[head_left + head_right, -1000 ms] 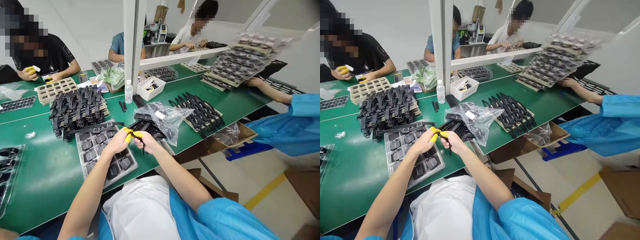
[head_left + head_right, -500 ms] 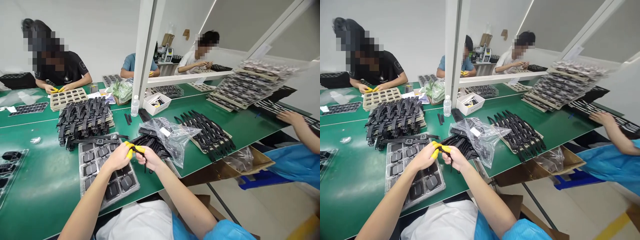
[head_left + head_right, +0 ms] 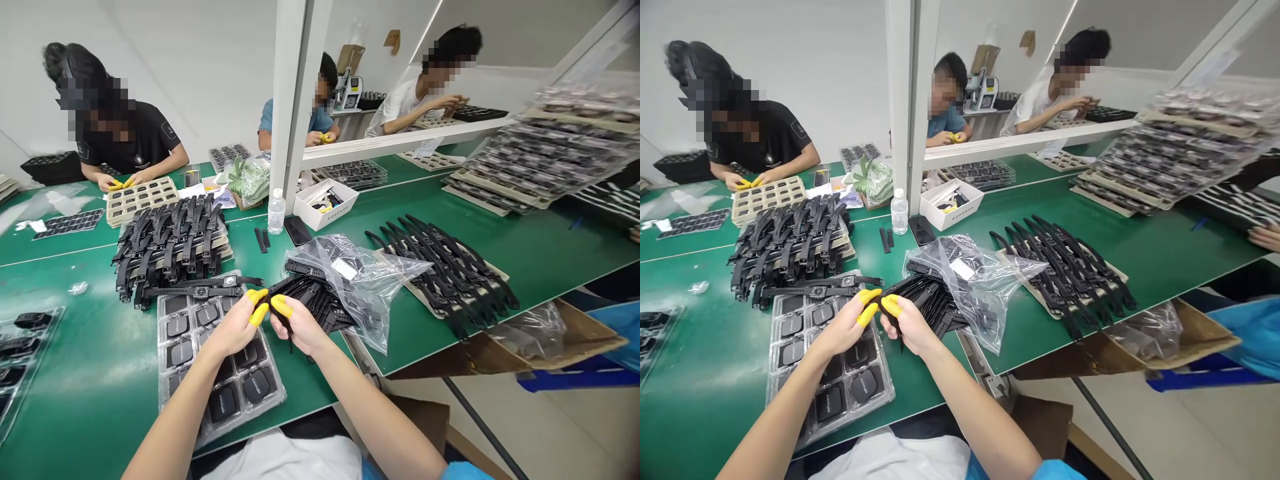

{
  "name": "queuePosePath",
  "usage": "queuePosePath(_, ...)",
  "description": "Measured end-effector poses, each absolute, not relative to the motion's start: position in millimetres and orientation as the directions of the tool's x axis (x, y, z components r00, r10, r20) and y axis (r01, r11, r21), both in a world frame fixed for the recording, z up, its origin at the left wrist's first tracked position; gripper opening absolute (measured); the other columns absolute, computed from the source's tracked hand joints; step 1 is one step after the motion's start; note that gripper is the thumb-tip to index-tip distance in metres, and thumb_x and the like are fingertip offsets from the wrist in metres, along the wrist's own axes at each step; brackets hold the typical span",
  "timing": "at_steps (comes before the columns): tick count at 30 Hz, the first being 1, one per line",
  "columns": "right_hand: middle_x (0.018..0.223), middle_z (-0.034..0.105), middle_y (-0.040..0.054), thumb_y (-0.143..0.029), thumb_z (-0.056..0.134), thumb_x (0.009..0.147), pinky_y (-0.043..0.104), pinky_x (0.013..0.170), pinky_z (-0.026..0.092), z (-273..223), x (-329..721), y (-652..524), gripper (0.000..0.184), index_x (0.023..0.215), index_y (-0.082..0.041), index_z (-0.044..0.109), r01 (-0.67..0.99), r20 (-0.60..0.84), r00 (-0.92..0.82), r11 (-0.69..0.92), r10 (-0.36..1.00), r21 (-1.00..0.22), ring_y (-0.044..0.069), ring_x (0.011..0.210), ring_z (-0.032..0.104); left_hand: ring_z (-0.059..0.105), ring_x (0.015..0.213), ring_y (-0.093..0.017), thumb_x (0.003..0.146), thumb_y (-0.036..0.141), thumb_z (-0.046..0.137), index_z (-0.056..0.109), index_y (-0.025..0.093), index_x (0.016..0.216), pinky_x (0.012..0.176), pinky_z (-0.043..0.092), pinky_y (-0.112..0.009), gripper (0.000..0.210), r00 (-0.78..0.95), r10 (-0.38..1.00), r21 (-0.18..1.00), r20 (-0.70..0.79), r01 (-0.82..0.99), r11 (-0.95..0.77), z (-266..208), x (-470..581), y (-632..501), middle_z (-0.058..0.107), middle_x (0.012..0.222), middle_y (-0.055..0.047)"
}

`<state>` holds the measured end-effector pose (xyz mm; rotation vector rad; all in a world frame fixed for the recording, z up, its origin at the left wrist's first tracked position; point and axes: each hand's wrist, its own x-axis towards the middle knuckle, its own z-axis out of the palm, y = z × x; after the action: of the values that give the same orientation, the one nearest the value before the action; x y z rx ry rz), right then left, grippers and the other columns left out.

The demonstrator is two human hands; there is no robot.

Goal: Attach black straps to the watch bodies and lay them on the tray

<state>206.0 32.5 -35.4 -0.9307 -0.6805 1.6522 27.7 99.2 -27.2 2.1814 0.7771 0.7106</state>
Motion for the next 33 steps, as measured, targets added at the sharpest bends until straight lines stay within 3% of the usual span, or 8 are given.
queuePosePath(6,0.054,0.042,-0.0103,-0.063,0.07,0.089,0.022,0.042,0.033,-37,209,42,0.045,0.083,-0.022,0.052,-0.433,-0.12,-0.238,-0.216,0.964,-0.875,0.008,0.041,0.038,0.073,0.091,-0.021,0.092,0.045,0.074,0.068,0.019,0.101,0.081,0.062,-0.034,0.028,0.407,0.866,0.926,0.289,0.111,-0.361,-24,37,98,0.074,0.102,-0.008)
queuePosePath(10,0.055,0.04,-0.0104,-0.057,0.064,0.094,0.021,0.038,0.026,-38,219,48,0.038,0.084,-0.021,0.057,-0.334,-0.227,-0.474,-0.412,0.851,-0.848,0.006,0.04,0.029,0.076,0.078,-0.017,0.09,0.053,0.076,0.059,0.021,0.104,0.066,0.061,-0.027,0.039,0.007,0.971,0.958,0.237,-0.165,-0.233,-11,30,110,0.077,0.105,-0.006)
queuePosePath(13,0.056,0.045,-0.0098,-0.051,0.07,0.091,0.02,0.039,0.028,-39,226,51,0.035,0.084,-0.02,0.056,-0.254,-0.292,-0.381,-0.403,0.877,-0.88,0.006,0.041,0.033,0.074,0.061,-0.013,0.09,0.051,0.077,0.051,0.023,0.108,0.056,0.06,-0.025,0.043,-0.195,0.968,0.945,0.16,-0.253,-0.208,-7,22,119,0.079,0.11,-0.005)
queuePosePath(17,0.062,0.058,-0.0072,-0.047,0.075,0.087,0.021,0.042,0.034,-35,222,53,0.033,0.09,-0.021,0.056,-0.272,-0.217,-0.14,-0.248,0.966,-0.93,0.008,0.043,0.044,0.077,0.068,-0.018,0.096,0.044,0.069,0.057,0.021,0.124,0.055,0.063,-0.028,0.037,0.142,0.987,0.997,0.068,-0.032,-0.064,-19,26,115,0.078,0.12,-0.011)
queuePosePath(19,0.062,0.061,-0.006,-0.047,0.072,0.09,0.022,0.043,0.034,-32,215,52,0.03,0.092,-0.021,0.057,-0.313,-0.167,-0.183,-0.219,0.969,-0.924,0.008,0.043,0.045,0.079,0.095,-0.022,0.099,0.03,0.061,0.062,0.021,0.131,0.076,0.068,-0.035,0.033,0.343,0.93,0.966,0.133,0.163,-0.199,-27,32,108,0.074,0.13,-0.012)
queuePosePath(23,0.056,0.059,-0.0056,-0.045,0.07,0.09,0.023,0.043,0.031,-36,204,51,0.028,0.087,-0.02,0.058,-0.39,-0.133,-0.296,-0.246,0.946,-0.887,0.008,0.041,0.042,0.063,0.134,-0.025,0.087,0.003,0.048,0.063,0.021,0.139,0.116,0.053,-0.045,0.057,0.584,0.749,0.755,0.313,0.325,-0.569,-37,33,104,0.069,0.14,-0.01)
queuePosePath(27,0.047,0.053,-0.008,-0.042,0.072,0.087,0.022,0.04,0.027,-44,198,49,0.027,0.084,-0.02,0.056,-0.481,-0.158,-0.296,-0.291,0.942,-0.827,0.008,0.038,0.036,0.061,0.136,-0.024,0.086,-0.001,0.043,0.058,0.022,0.144,0.115,0.053,-0.043,0.065,0.657,0.67,0.673,0.346,0.323,-0.665,-39,26,107,0.065,0.143,-0.011)
queuePosePath(33,0.044,0.048,-0.0099,-0.041,0.075,0.085,0.02,0.039,0.028,-33,197,58,0.029,0.081,-0.021,0.054,-0.556,-0.183,-0.259,-0.301,0.948,-0.775,0.007,0.037,0.033,0.064,0.13,-0.024,0.099,0.007,0.044,0.057,0.02,0.142,0.11,0.056,-0.042,0.047,0.617,0.693,0.67,0.374,0.336,-0.662,-35,26,107,0.067,0.136,-0.013)
